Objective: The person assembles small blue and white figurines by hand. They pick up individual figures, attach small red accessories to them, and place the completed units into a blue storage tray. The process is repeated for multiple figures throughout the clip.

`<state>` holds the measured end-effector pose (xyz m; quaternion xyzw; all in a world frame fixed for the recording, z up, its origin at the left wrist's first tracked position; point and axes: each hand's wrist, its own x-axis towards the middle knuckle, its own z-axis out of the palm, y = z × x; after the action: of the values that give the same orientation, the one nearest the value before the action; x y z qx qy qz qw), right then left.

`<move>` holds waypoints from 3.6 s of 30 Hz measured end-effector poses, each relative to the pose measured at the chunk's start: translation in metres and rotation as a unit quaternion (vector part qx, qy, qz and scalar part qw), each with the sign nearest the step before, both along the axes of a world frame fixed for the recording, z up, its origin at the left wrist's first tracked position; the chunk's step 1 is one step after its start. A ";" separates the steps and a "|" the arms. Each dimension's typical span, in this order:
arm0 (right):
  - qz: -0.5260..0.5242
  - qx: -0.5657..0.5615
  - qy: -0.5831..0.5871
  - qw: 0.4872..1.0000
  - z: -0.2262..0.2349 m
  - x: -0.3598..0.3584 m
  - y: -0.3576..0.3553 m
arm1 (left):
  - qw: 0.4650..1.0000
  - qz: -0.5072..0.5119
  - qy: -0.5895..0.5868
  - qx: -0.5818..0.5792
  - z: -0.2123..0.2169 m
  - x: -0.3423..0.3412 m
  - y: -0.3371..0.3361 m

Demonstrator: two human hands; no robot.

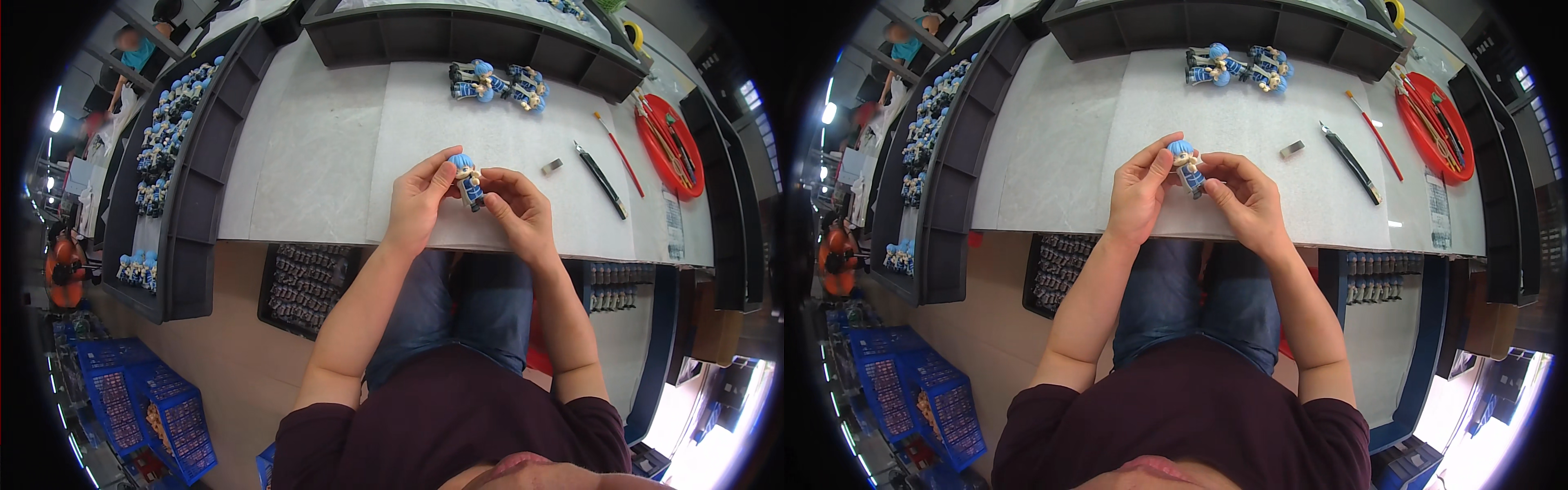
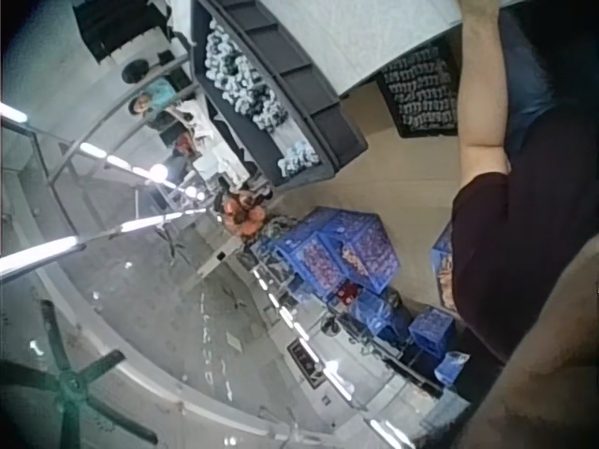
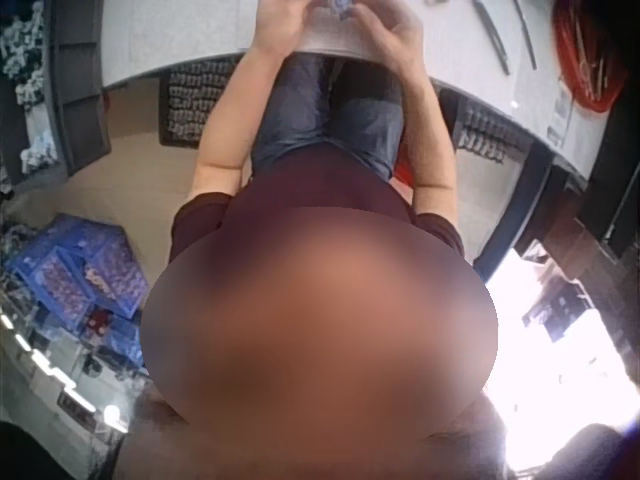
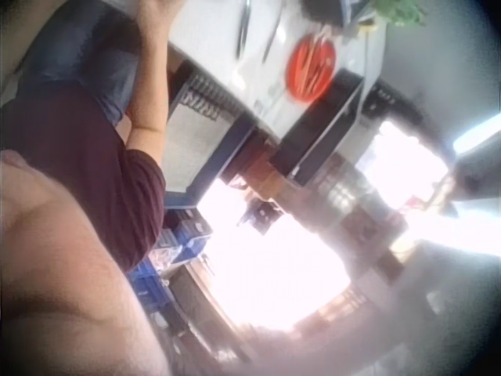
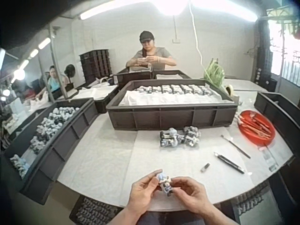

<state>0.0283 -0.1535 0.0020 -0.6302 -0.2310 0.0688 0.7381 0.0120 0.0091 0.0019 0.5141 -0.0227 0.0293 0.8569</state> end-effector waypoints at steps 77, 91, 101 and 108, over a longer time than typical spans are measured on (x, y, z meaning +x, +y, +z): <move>-0.120 -0.024 -0.043 0.992 -0.008 -0.001 0.005 | 0.997 0.021 -0.054 0.054 0.000 -0.003 -0.002; -0.199 -0.085 -0.130 0.968 -0.011 -0.004 0.008 | 0.996 -0.025 -0.067 0.046 0.002 -0.004 -0.001; -0.230 -0.104 -0.163 0.954 -0.008 -0.007 0.012 | 0.994 -0.030 -0.091 0.051 0.004 -0.007 0.001; -0.249 -0.116 -0.260 0.926 0.000 -0.006 0.001 | 0.997 0.003 -0.061 0.053 -0.002 -0.007 -0.005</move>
<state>0.0221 -0.1523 0.0017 -0.7447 -0.2404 -0.2568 0.5672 0.0052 0.0043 -0.0006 0.5560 -0.0753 0.0617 0.8255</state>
